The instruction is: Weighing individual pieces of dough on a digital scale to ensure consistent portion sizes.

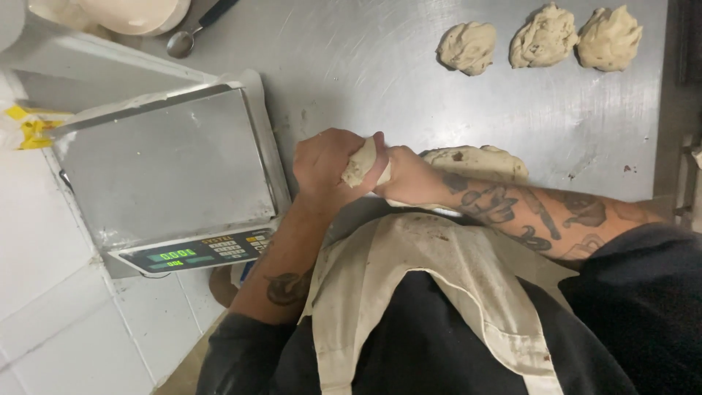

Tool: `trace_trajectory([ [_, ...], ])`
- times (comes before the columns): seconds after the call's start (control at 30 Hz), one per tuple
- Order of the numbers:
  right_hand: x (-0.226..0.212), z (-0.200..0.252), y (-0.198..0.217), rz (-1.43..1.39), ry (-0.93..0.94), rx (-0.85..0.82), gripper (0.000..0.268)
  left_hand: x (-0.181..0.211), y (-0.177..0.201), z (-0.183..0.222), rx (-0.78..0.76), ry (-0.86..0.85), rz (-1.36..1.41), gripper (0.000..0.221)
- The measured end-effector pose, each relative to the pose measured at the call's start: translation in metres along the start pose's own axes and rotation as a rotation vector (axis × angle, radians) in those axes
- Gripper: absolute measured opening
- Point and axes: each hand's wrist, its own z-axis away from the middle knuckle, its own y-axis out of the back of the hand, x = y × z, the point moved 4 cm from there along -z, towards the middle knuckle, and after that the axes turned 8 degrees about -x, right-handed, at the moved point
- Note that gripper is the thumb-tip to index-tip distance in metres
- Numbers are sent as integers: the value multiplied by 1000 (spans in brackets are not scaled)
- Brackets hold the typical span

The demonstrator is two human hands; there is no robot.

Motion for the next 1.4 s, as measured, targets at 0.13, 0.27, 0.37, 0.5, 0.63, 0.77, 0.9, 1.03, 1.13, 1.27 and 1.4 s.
trace_trajectory([
  [0.13,29,4,22,-19,265,-44,128,3,54,1,38,-154,-202,39],
  [0.27,47,23,23,166,423,2,124,-2,173,-4,240,168,-67,44],
  [0.37,54,30,18,227,472,116,85,-10,224,-10,-98,219,-263,92],
  [0.5,51,34,8,332,406,148,76,-39,226,39,-389,482,-687,68],
  [0.63,53,46,11,668,487,279,80,-18,175,61,-259,275,-670,46],
  [0.77,73,52,26,400,330,254,114,7,53,73,-778,459,-1,54],
  [0.9,71,80,38,43,351,449,101,-24,-100,118,-804,217,39,78],
  [1.03,63,108,29,-37,280,514,117,-51,-168,138,-601,76,-22,35],
  [1.13,82,112,25,-48,221,515,97,-56,-148,123,-527,277,22,43],
  [1.27,121,92,28,344,487,502,82,-53,-136,119,-498,443,37,57],
  [1.4,92,69,34,458,431,399,122,-11,-125,86,-483,196,134,52],
])
